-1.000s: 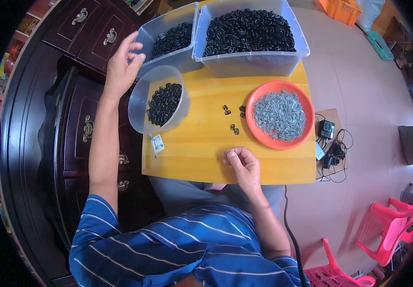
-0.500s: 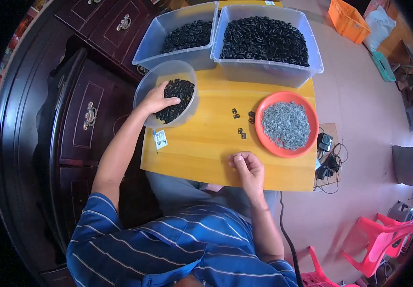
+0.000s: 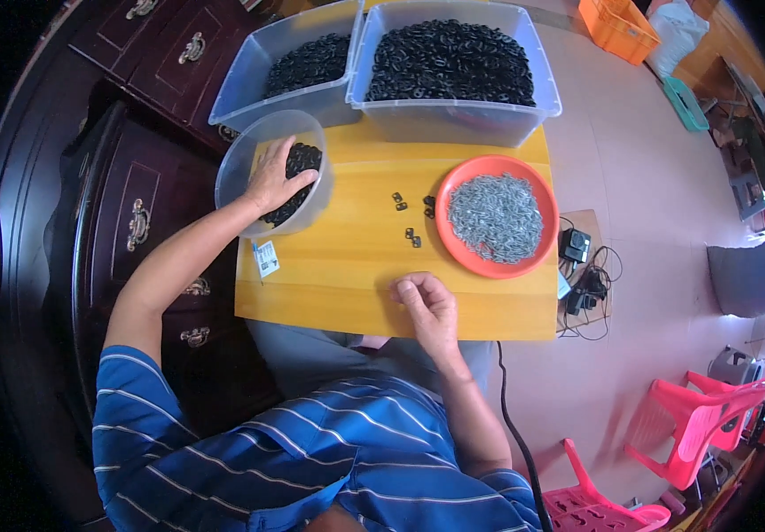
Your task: The person assembles small plastic components by inserting metal pins into plastic buckle pieces by hand.
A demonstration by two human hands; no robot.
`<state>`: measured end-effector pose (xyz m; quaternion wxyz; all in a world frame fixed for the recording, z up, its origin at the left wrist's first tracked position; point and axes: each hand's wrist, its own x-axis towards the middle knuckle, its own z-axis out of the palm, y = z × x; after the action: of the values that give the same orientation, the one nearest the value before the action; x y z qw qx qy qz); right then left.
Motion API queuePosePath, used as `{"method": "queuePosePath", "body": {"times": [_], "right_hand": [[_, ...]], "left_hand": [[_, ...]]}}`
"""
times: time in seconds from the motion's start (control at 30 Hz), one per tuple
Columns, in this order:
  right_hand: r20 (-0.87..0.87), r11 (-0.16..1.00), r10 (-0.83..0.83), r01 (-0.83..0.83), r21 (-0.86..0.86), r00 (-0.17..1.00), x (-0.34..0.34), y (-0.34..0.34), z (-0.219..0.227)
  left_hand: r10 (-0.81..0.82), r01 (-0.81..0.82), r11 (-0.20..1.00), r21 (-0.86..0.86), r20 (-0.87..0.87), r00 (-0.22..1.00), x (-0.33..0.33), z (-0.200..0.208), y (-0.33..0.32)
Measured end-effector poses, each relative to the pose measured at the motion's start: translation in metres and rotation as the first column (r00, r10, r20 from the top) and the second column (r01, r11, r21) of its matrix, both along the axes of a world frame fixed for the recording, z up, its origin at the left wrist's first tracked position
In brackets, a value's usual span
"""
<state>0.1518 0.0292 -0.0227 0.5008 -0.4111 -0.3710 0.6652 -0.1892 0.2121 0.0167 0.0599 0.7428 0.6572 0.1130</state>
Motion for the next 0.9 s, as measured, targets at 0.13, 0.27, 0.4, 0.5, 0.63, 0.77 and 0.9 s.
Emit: {"method": "queuePosePath", "body": {"times": [0.13, 0.27, 0.4, 0.5, 0.63, 0.77, 0.9], "right_hand": [[0.004, 0.999, 0.011, -0.011, 0.046, 1.0, 0.0, -0.001, -0.002], [0.02, 0.999, 0.005, -0.007, 0.054, 1.0, 0.0, -0.001, -0.004], [0.042, 0.999, 0.026, -0.028, 0.045, 0.999, 0.0, 0.0, -0.001], [0.203, 0.995, 0.0, -0.022, 0.102, 0.979, -0.009, 0.002, 0.002], [0.607, 0.875, -0.125, -0.201, 0.44, 0.785, -0.025, 0.026, 0.021], [0.853, 0.725, -0.229, -0.503, 0.471, 0.468, -0.05, 0.055, 0.019], [0.905, 0.742, -0.23, -0.536, 0.401, 0.358, -0.059, 0.072, 0.004]], "left_hand": [[-0.067, 0.068, 0.996, 0.053, -0.02, 0.998, 0.009, -0.014, 0.005], [-0.123, 0.117, 0.983, 0.138, 0.035, 0.992, 0.016, -0.017, 0.008], [-0.169, 0.173, 0.973, 0.156, -0.036, 0.985, 0.026, -0.022, 0.005], [-0.214, 0.234, 0.949, 0.211, -0.114, 0.97, 0.028, -0.025, 0.005], [-0.195, 0.217, 0.961, 0.174, -0.134, 0.972, 0.031, -0.02, 0.016], [-0.195, 0.212, 0.964, 0.159, -0.117, 0.974, 0.032, -0.022, 0.023], [-0.249, 0.268, 0.955, 0.128, -0.147, 0.957, 0.026, -0.019, 0.03]]}}
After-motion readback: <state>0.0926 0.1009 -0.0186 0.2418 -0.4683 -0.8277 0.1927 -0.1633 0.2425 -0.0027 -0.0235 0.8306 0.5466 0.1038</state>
